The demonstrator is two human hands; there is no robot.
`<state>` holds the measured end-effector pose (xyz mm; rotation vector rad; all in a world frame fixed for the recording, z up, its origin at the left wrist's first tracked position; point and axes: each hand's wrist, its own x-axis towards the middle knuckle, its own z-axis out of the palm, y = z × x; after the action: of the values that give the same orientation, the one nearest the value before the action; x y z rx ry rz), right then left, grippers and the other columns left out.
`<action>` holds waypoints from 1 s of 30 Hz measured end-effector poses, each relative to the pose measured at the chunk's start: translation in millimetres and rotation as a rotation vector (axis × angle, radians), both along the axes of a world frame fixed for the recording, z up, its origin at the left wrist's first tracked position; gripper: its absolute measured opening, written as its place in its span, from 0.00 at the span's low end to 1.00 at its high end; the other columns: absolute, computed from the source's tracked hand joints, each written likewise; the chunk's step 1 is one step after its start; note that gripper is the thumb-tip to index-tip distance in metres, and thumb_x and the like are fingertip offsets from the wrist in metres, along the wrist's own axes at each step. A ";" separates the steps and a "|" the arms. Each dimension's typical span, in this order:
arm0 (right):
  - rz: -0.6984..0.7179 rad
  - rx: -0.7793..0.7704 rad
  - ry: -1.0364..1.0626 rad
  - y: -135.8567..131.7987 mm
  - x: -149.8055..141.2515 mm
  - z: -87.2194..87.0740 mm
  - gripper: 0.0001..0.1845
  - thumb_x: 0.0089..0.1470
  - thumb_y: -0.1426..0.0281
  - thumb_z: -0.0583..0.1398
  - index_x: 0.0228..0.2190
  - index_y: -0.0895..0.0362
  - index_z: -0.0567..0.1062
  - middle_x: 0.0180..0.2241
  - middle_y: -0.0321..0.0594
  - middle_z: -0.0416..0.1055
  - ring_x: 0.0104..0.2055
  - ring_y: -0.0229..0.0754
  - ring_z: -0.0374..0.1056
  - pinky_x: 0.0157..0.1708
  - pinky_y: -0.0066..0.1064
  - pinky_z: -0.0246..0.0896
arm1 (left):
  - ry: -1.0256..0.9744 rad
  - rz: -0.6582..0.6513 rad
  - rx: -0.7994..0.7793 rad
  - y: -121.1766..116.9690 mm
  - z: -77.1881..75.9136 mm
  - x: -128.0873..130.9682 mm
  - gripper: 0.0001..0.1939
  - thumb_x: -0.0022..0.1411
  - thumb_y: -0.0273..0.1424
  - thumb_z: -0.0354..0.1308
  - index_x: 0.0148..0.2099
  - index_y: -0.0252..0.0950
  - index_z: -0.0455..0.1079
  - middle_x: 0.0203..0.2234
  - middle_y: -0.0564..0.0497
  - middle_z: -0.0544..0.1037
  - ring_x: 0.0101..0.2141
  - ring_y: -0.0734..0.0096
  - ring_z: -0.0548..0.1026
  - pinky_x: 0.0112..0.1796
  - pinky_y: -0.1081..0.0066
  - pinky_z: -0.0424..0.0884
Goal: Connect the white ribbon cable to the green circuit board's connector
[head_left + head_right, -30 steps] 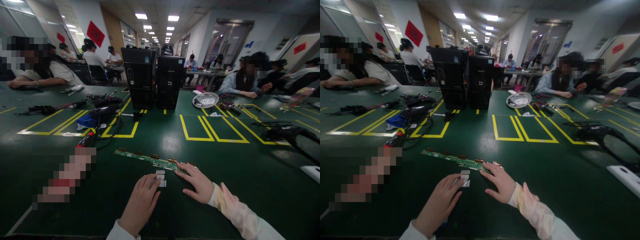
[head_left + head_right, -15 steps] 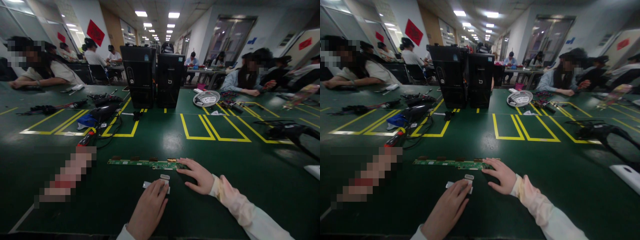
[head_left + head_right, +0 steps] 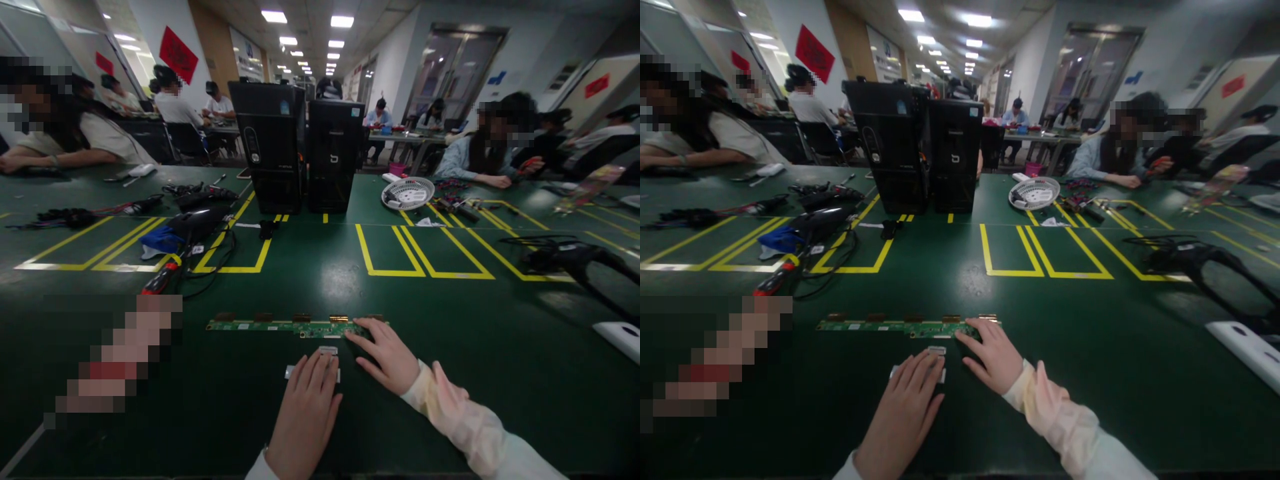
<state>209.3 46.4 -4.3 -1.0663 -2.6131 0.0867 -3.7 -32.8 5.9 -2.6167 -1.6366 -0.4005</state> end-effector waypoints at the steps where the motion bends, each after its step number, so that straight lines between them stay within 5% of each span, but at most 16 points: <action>1: 0.000 -0.002 -0.002 0.2 0.1 -0.3 0.23 0.59 0.64 0.52 0.55 0.54 0.65 0.56 0.51 0.58 0.58 0.52 0.55 0.53 0.49 0.55 | 0.006 0.008 0.004 -0.6 -0.6 -1.0 0.23 0.61 0.26 0.52 0.58 0.32 0.62 0.54 0.43 0.71 0.53 0.53 0.68 0.51 0.49 0.68; 21: -0.020 -0.010 -0.023 -0.9 -2.8 -2.3 0.24 0.58 0.63 0.53 0.56 0.54 0.65 0.56 0.52 0.60 0.57 0.52 0.56 0.53 0.49 0.57 | -0.056 0.005 -0.012 2.2 -20.6 10.8 0.26 0.60 0.27 0.52 0.61 0.31 0.57 0.58 0.39 0.65 0.57 0.53 0.64 0.51 0.54 0.69; 30: -0.023 -0.014 -0.029 -0.8 -2.5 -4.0 0.24 0.58 0.63 0.53 0.56 0.54 0.65 0.56 0.51 0.60 0.57 0.52 0.56 0.53 0.50 0.56 | -0.038 0.008 -0.003 3.2 -17.9 11.4 0.25 0.61 0.28 0.51 0.60 0.28 0.59 0.57 0.39 0.66 0.57 0.54 0.64 0.51 0.56 0.69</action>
<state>206.8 45.5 -8.3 -1.1102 -2.6288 0.0855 7.7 -29.6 -12.1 -2.6196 -1.6600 -0.4508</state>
